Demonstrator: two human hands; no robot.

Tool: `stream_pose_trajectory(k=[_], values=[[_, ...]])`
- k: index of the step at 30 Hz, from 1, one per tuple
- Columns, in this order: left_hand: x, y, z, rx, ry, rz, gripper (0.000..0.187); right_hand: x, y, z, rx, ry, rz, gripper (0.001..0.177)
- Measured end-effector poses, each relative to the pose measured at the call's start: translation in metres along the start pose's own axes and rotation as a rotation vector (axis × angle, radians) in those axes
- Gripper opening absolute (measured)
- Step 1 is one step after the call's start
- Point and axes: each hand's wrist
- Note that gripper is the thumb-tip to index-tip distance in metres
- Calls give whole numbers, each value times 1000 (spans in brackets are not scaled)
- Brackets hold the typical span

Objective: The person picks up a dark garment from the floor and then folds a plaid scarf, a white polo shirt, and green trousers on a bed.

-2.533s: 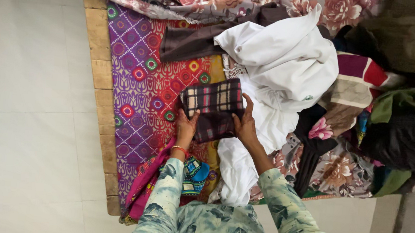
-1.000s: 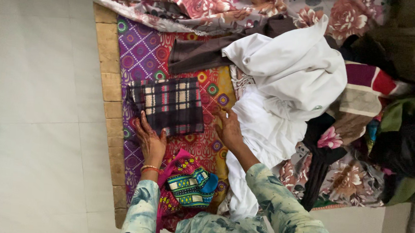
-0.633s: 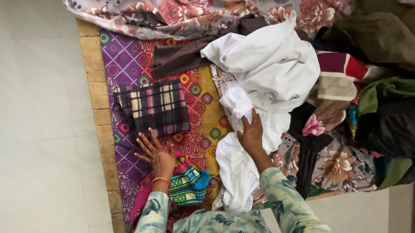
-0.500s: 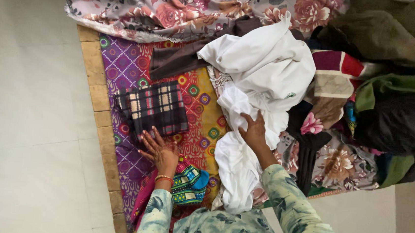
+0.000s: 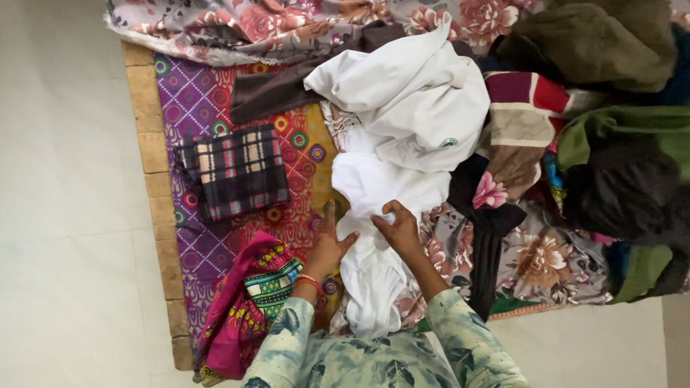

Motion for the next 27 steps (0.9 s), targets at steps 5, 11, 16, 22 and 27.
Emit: stream_pose_trajectory(k=[5, 11, 16, 22, 27], values=[[2, -44, -16, 367, 137, 86, 49, 1, 41, 11, -25, 449, 469, 26], [9, -49, -21, -94, 151, 255, 29, -44, 73, -1, 525, 253, 265, 34], [16, -47, -54, -2, 263, 45, 74, -98, 70, -5, 701, 403, 145, 49], [-11, -31, -102, -327, 208, -103, 89, -129, 72, -18, 808, 405, 208, 64], [-50, -37, -125, -336, -22, -161, 83, -123, 100, -9, 234, 326, 23, 38]])
Point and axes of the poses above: each hand's wrist, its own x-axis away from the middle knuckle, its own y-axis out of the back of the hand, z = x × y, and after that the axes turned 2 degrees about x, right-handed
